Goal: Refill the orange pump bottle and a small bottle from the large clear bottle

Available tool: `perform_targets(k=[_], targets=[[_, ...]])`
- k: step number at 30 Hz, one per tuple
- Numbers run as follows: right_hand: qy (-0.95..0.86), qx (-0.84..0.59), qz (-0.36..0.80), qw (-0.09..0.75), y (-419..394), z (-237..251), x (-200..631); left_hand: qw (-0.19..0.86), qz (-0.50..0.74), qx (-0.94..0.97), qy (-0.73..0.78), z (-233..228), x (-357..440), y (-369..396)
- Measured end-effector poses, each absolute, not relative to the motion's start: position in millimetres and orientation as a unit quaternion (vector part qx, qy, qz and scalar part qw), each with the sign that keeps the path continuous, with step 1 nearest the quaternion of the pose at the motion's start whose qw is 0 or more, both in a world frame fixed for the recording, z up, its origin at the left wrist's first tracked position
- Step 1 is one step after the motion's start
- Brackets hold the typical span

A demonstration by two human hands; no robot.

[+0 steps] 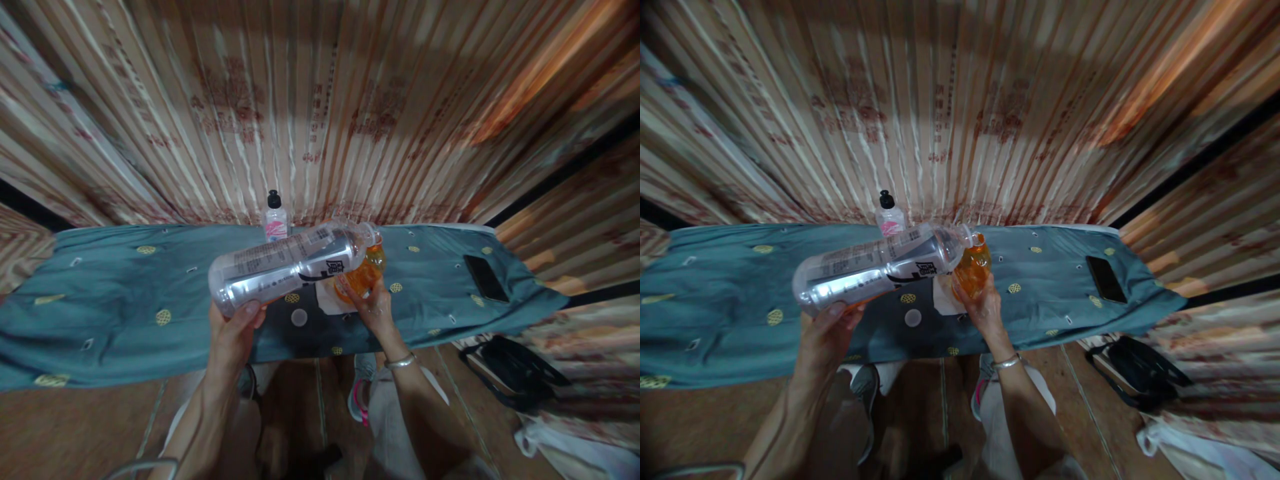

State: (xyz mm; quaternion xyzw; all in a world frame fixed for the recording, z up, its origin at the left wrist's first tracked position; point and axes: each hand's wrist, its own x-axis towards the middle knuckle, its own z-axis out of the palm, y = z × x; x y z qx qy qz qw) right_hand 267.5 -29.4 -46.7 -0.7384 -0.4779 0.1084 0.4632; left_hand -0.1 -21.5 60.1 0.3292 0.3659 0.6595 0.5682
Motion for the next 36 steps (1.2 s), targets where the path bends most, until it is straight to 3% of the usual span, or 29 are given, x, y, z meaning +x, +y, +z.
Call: perform_targets(k=[36], targets=[[-0.480,-0.728,0.107,0.478,-29.7,-41.7,264.4,0.569,0.657,0.328,0.370,55.8,-2.9,-21.4]])
